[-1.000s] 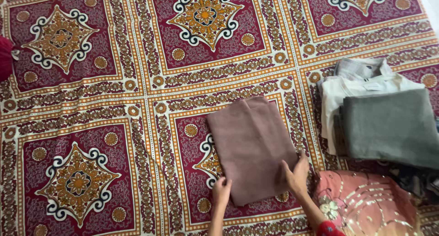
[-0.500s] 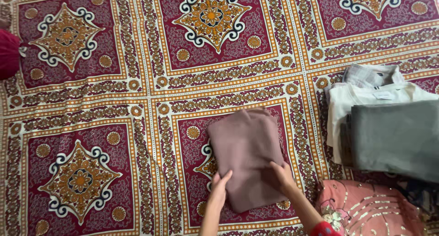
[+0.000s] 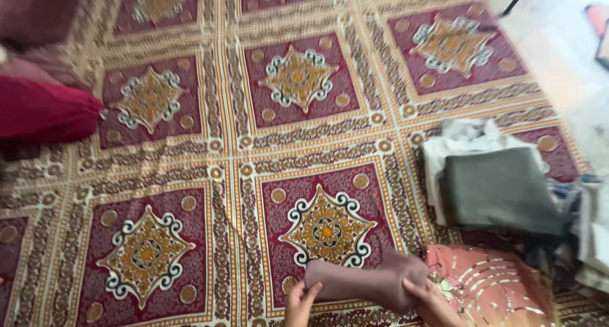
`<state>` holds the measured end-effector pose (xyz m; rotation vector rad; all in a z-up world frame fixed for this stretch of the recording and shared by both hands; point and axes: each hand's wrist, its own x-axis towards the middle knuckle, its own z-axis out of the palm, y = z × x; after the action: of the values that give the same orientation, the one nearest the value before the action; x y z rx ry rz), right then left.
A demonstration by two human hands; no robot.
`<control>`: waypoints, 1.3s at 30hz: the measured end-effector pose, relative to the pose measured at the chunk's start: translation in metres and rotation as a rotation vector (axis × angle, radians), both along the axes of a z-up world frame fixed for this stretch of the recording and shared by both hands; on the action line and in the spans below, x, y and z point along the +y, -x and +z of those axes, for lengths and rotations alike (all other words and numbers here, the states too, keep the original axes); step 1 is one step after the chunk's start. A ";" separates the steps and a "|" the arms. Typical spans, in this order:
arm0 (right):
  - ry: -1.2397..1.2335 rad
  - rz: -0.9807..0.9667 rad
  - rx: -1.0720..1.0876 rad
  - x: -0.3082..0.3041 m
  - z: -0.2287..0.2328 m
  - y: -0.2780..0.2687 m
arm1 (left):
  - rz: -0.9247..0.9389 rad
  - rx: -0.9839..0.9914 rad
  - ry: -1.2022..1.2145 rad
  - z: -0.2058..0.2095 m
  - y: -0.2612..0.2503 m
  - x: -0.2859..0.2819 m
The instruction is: The person folds a white shirt, a pair of grey trousers, a yellow and pink patterned cloth, and a brown cloth on a patterned floor. The person stacks the folded items together.
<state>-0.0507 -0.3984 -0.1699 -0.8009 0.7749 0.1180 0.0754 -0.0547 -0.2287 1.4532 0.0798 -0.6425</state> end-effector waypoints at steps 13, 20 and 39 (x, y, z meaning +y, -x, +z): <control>0.692 0.052 0.025 0.038 0.160 0.095 | -0.012 -0.072 0.185 0.217 0.048 0.001; 0.566 -0.018 -0.061 0.065 0.205 0.164 | -0.376 -0.183 0.353 0.282 0.084 0.010; 1.317 -0.223 0.310 0.011 0.194 0.360 | -0.757 -0.323 0.219 0.324 0.207 -0.126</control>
<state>-0.4108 -0.3874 0.0246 -1.9513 1.2242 -0.5446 -0.1315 -0.1807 0.0954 1.3370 -0.8024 -0.9737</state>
